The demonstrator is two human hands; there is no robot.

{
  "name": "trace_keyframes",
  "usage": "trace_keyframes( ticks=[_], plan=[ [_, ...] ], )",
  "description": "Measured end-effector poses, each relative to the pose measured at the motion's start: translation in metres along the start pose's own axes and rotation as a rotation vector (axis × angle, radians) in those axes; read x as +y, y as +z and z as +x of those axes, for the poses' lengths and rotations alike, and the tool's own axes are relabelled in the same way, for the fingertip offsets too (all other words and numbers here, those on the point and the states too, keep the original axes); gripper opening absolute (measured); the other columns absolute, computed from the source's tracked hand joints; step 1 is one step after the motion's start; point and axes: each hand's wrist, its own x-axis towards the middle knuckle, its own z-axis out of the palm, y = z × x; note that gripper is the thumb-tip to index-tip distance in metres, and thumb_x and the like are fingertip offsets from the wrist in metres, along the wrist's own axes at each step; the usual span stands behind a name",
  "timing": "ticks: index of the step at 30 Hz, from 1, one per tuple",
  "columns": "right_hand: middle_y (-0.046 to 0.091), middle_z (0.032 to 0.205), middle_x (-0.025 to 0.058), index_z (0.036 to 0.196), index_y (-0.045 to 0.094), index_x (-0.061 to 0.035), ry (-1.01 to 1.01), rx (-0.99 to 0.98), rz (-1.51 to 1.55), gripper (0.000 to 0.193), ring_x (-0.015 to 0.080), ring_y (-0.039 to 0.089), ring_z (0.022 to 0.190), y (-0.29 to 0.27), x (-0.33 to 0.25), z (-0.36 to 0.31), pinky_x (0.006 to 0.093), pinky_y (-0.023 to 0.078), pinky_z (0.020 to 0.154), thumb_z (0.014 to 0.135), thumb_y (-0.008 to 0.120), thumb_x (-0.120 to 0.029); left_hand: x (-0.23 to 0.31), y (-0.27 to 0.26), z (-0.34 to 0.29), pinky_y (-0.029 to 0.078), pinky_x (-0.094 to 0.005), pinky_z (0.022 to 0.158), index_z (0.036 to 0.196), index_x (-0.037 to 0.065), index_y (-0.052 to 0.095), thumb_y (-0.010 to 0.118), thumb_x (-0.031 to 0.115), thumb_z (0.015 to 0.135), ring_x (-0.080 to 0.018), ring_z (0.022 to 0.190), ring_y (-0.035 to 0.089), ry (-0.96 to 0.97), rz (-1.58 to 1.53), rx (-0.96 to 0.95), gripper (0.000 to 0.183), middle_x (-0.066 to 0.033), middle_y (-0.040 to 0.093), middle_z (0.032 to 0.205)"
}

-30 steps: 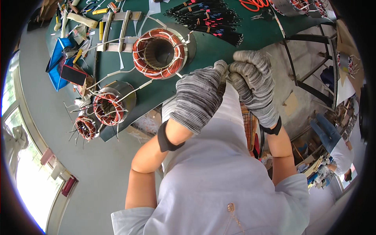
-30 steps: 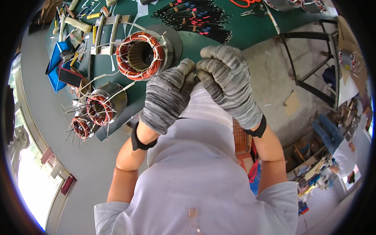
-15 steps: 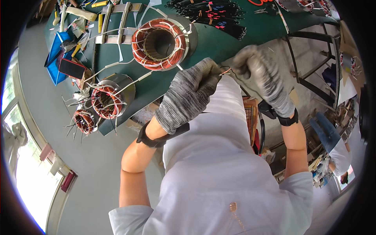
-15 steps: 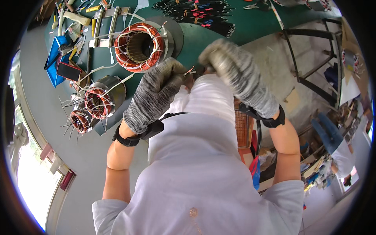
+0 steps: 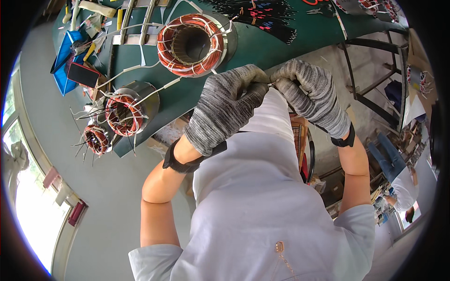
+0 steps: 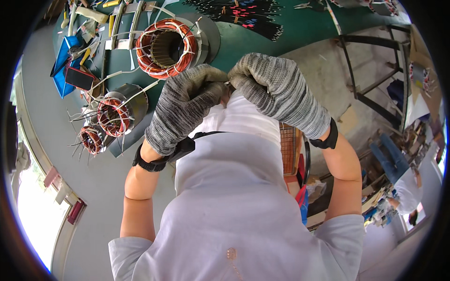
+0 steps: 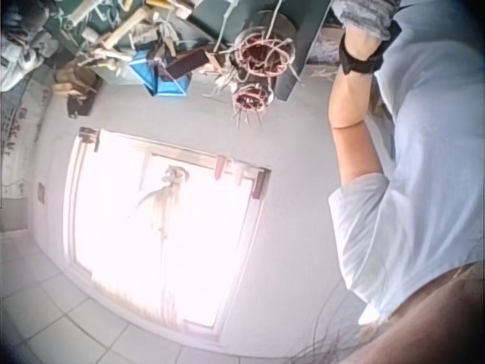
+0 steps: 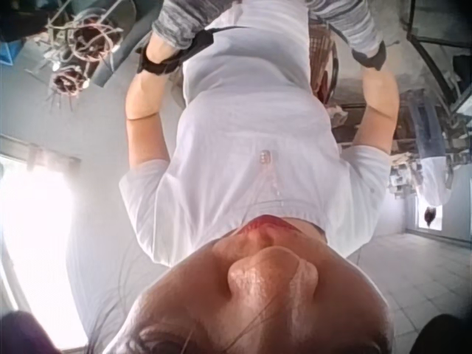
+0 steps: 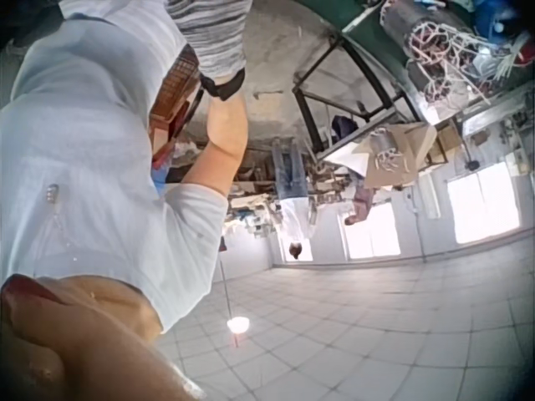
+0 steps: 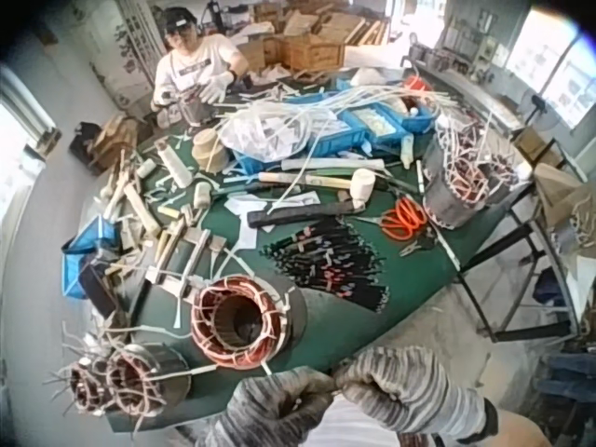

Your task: The person wraps a copper-wired stator in paper, picks up a container of small parts, and then uses a tool by hand to secure wires onto another stator on the work surface.

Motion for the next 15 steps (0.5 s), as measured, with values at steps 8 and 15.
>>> trace_keyframes(
  ticks=[8,15],
  plan=[
    [0.059,0.074,0.0100,0.082,0.059,-0.0041,-0.038,0.026,-0.081,0.005,0.0276,0.060,0.066,0.001,-0.002,-0.004,0.0306,0.049,0.058,0.077,0.059,-0.005,-0.002,0.004,-0.002,0.044,-0.0249,0.056,0.089,0.002,0.059,0.056,0.006,0.080,-0.0116,0.058,0.051,0.028,0.016,0.044,0.010,-0.0069,0.058,0.067],
    [0.052,0.067,0.0014,0.086,0.056,-0.0010,0.734,-0.167,0.961,0.018,0.0060,0.047,0.054,0.000,0.004,-0.015,0.0198,0.040,0.048,0.088,0.052,-0.018,-0.004,0.006,0.001,0.045,-0.0343,0.054,0.086,0.007,0.059,0.060,0.004,0.071,-0.0258,0.064,0.055,0.667,0.722,0.211,0.015,-0.0075,0.058,0.073]
  ],
)
